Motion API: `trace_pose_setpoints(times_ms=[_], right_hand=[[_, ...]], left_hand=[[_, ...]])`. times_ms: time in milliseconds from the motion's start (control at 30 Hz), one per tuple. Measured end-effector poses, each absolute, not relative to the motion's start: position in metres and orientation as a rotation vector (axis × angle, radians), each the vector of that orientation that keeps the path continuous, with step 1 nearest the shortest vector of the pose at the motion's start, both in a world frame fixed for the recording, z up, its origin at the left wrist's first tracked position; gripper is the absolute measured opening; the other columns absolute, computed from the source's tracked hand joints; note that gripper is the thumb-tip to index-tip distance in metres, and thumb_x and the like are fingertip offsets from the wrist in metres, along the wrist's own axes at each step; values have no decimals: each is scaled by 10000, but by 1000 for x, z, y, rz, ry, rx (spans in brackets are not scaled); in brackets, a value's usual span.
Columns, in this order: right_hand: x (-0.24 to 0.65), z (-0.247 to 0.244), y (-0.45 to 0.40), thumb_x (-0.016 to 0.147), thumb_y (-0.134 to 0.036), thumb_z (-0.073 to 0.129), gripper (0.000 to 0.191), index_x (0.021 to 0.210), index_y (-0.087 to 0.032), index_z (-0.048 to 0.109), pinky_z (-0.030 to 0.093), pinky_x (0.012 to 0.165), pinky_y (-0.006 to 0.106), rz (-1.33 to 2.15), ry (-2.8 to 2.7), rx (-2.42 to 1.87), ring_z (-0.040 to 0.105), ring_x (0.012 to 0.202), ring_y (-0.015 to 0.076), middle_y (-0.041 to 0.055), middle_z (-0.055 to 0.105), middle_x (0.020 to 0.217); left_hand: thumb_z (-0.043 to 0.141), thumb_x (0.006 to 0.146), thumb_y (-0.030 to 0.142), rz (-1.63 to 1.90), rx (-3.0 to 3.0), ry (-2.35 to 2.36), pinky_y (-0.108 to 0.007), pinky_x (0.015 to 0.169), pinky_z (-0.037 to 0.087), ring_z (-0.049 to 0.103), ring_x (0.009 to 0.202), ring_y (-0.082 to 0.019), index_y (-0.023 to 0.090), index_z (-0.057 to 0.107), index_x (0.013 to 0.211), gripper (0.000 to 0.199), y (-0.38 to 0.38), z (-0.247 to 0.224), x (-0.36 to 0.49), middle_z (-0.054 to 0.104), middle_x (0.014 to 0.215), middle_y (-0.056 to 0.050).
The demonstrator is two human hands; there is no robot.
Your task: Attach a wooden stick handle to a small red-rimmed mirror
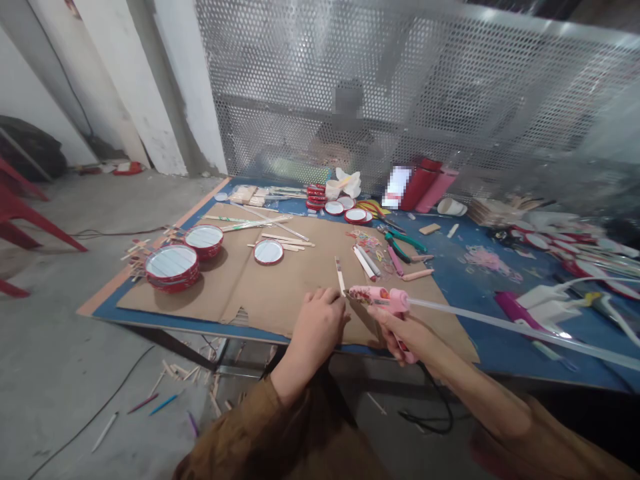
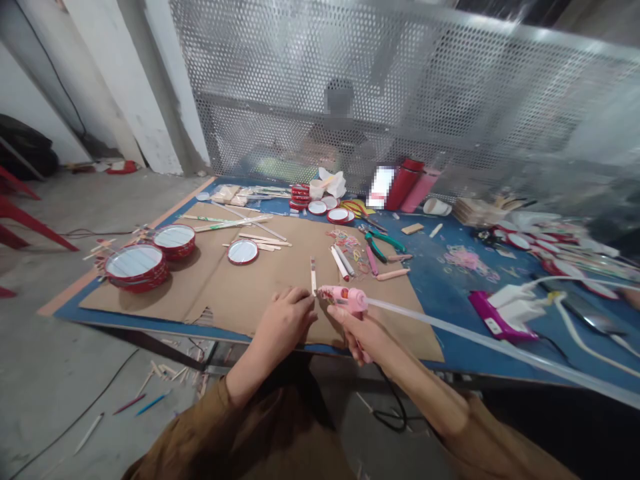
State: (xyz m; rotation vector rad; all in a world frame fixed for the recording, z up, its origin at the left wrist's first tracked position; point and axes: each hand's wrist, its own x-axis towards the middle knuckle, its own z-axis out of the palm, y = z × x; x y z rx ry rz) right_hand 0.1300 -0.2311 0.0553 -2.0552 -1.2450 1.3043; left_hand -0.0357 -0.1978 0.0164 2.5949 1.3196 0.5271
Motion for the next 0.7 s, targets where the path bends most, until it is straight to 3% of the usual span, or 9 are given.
trace_pose_setpoints(times_ms=[533,700], right_hand=[[131,54,-236,746,-670,493,559,447,-210,381,269,292,172,1267,-1274,-2048,364,258,57,-45,385,303],[133,58,-235,711,-691,534,555,472,-210,397,307,289,185,1338,-1191,-2020,381,264,64,-55,388,331]], left_hand=[[506,940,287,521,2610,1317,-348,813,394,540,1013,-199,198,603,980,137,-195,11,-35,604,1072,-56],[499,943,296,538,2596,1314,-347,817,393,540,1012,-203,198,601,981,146,-196,12,-35,603,1072,-47]])
